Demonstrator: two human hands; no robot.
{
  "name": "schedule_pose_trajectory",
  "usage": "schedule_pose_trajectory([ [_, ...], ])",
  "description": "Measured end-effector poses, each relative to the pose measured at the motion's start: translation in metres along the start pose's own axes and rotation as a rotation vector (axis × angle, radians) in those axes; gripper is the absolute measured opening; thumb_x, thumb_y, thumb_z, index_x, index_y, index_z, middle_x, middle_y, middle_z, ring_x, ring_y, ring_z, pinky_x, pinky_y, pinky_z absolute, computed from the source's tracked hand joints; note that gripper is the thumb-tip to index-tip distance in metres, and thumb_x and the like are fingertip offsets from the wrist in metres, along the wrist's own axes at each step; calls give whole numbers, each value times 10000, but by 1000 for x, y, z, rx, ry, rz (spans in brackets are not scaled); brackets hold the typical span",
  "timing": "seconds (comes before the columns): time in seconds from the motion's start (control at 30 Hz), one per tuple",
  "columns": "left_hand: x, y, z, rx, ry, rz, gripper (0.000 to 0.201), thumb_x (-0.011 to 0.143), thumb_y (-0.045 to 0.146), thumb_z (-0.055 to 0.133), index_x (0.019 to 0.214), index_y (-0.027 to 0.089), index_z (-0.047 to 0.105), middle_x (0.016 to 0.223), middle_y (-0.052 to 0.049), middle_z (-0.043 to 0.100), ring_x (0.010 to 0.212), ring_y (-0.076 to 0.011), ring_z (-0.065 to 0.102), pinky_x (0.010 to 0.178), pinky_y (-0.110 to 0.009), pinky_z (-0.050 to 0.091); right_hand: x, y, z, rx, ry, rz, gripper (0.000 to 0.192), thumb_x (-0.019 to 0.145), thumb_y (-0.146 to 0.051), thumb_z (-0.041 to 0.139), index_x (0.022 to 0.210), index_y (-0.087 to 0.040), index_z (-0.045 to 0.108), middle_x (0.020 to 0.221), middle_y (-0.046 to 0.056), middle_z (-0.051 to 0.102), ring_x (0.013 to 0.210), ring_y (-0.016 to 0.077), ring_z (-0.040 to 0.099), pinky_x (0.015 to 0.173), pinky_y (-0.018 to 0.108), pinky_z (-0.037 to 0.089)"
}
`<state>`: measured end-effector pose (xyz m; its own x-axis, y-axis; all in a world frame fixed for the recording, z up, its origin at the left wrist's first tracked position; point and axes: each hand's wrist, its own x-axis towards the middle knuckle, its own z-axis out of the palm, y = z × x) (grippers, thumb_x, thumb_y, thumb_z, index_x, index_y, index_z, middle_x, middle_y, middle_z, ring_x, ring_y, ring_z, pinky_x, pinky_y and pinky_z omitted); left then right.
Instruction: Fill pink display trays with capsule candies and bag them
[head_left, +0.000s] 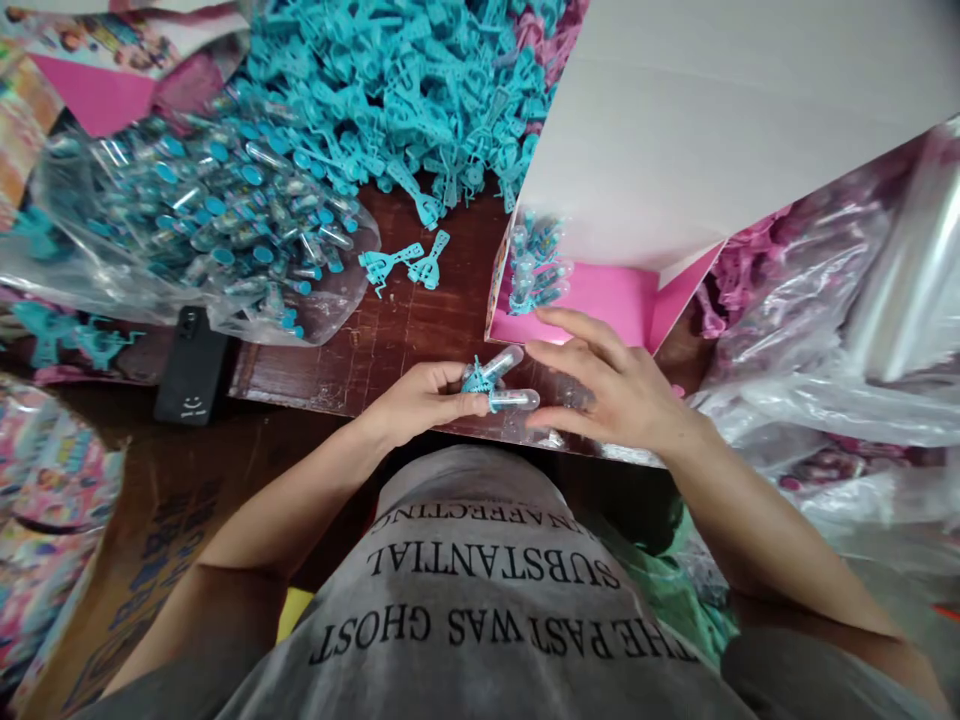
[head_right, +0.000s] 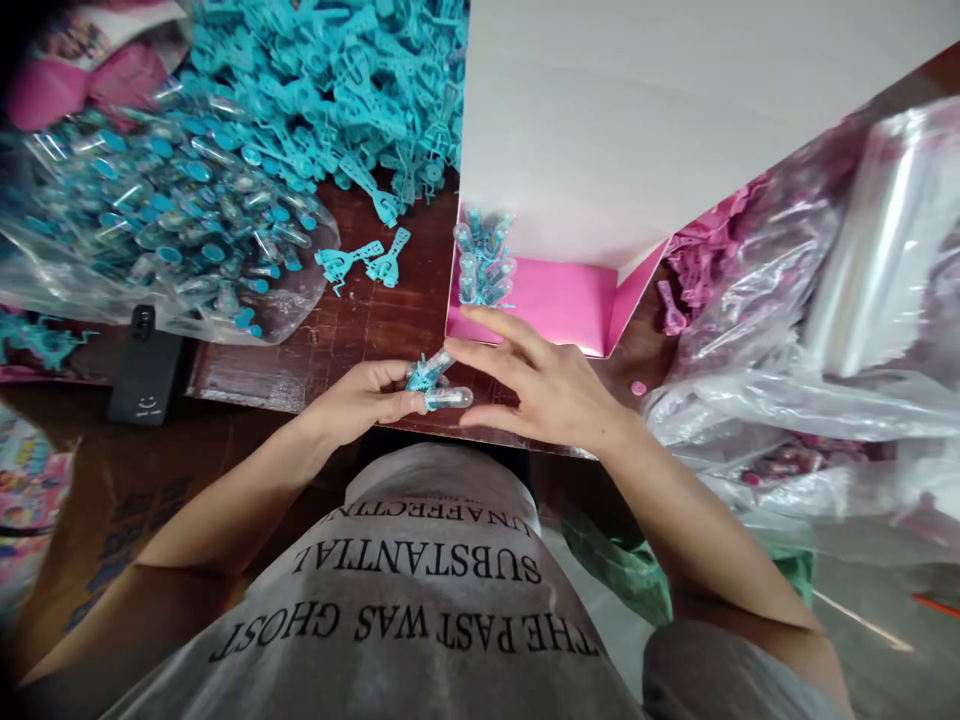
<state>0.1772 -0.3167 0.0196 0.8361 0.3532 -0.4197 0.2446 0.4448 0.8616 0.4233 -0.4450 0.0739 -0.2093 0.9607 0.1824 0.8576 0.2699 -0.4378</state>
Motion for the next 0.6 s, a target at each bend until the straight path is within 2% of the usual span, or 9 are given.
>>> schedule_pose_trajectory([
  [0.03,2,1,3,-43,-38,-27,319,777,450,927,902,193,785,678,31,625,564,-89,484,541,-221,405,-1,2,-4,-3,-37,-1,534,1065,-531,639,1565,-348,595,1698,92,515,1253,257,733,838,363,667],
  [0.1,5,3,8,-72,-94,-36,328,777,427,926,979,202,798,721,18,658,599,-104,536,572,-231,447,-1,6,-7,25,-99,-6,413,1115,-369,562,1522,-384,632,1648,45,579,1237,220,742,899,359,666],
  [0.17,8,5,11,4,-88,31,309,791,390,910,1018,208,805,844,-9,729,732,-133,629,706,-262,529,2,9,-7,76,-112,-7,349,1125,-344,546,1442,-355,691,1492,28,708,1205,197,756,927,340,658],
  [0.27,9,6,11,186,-33,138,201,825,345,871,943,199,797,919,-9,754,841,-149,655,823,-283,543,5,13,-7,120,-85,-18,292,1122,-405,570,1333,-293,739,1282,24,803,1071,170,788,884,303,650],
  [0.33,10,6,10,191,-43,118,179,827,330,865,907,192,784,875,1,733,804,-135,631,774,-260,521,4,14,-11,97,-79,-23,317,1115,-406,582,1367,-273,722,1304,49,796,1073,181,789,863,307,651],
  [0.37,10,7,10,137,-75,72,197,821,334,871,923,190,783,847,4,720,757,-121,608,708,-237,494,4,14,-14,87,-89,-37,349,1110,-376,579,1422,-267,693,1374,72,768,1140,201,777,880,325,654],
  [0.5,12,7,15,-191,-279,-158,388,758,433,937,983,178,752,760,3,674,558,-70,447,471,-198,269,1,12,-23,116,-167,-173,565,1044,-234,562,1608,-253,533,1685,129,522,1522,293,545,1129,495,589],
  [0.53,14,7,16,-233,-324,-178,427,741,464,954,968,177,734,749,0,671,537,-66,426,455,-202,247,1,11,-23,142,-191,-210,550,1043,-228,559,1592,-263,550,1678,112,534,1541,291,522,1174,519,557],
  [0.6,18,5,17,-236,-369,-142,483,746,538,952,952,180,702,758,-16,688,535,-73,457,460,-213,310,2,9,-24,212,-223,-221,430,1082,-256,545,1501,-302,632,1548,58,666,1446,246,615,1171,482,563],
])
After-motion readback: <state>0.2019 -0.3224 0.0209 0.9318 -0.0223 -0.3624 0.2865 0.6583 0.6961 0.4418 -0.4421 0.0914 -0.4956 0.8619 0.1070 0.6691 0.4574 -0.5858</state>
